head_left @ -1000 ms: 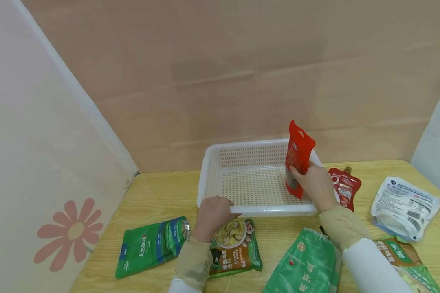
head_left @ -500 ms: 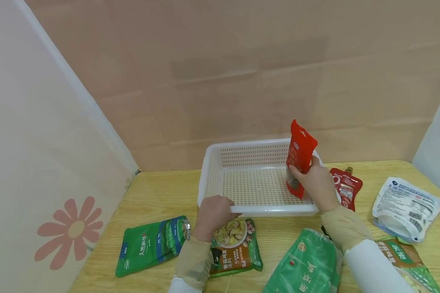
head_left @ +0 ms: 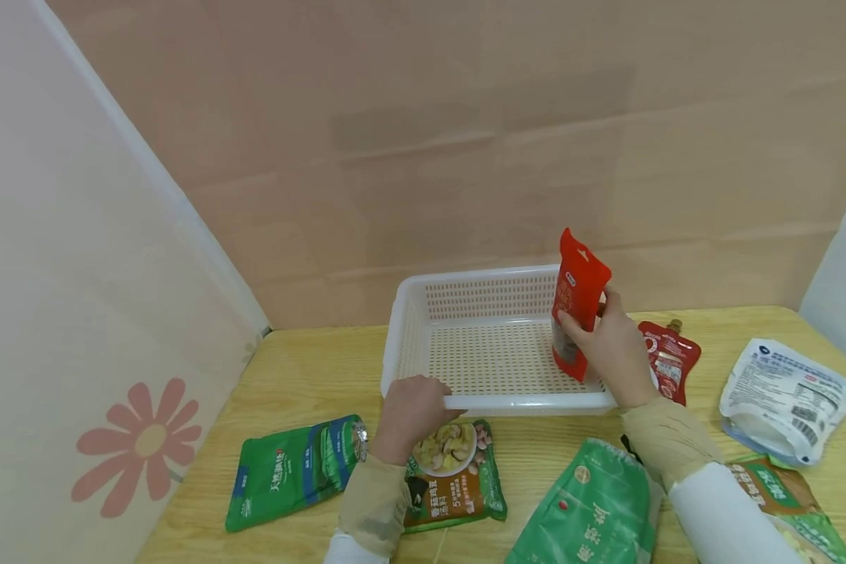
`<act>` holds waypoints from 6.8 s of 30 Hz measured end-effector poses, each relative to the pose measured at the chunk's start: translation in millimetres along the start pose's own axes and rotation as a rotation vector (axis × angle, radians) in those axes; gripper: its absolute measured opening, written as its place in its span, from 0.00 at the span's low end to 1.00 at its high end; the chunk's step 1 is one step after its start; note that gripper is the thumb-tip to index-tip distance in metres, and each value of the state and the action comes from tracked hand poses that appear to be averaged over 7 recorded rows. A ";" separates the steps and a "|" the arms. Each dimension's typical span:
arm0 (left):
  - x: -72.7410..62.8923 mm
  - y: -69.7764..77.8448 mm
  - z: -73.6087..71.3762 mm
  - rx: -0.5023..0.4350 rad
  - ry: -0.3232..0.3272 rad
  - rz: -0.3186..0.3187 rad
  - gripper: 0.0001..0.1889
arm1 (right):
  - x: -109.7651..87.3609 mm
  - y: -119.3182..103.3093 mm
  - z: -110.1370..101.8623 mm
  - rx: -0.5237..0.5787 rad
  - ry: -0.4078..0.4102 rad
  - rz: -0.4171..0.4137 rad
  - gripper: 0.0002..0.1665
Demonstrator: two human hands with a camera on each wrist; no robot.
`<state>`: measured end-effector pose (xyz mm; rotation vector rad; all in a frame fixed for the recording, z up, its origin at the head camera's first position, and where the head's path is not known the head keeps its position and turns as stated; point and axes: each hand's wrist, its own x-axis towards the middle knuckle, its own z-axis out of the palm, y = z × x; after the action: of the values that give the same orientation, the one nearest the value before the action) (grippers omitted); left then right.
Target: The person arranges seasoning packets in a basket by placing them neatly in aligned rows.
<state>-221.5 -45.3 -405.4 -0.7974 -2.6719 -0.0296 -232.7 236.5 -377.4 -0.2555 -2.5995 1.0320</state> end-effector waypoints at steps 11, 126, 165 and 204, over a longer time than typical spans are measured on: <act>-0.8 -1.3 -5.4 0.027 -0.045 -0.003 0.15 | -6.8 -6.3 0.0 0.062 0.247 -0.109 0.51; -172.8 -87.0 -3.7 -0.220 -0.699 -0.917 0.39 | -45.5 9.9 -4.4 -0.523 -0.372 -0.702 0.13; -121.3 -106.6 11.3 -1.308 0.078 -1.056 0.31 | -46.7 13.0 -2.6 -0.516 -0.324 -0.724 0.13; -131.6 -70.2 19.4 -1.412 0.619 -1.336 0.38 | -47.9 13.4 -2.8 -0.504 -0.312 -0.747 0.14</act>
<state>-162.7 -171.4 -462.4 0.7932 -1.7079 -2.0884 -186.6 234.4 -396.1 0.7683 -2.7952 0.1585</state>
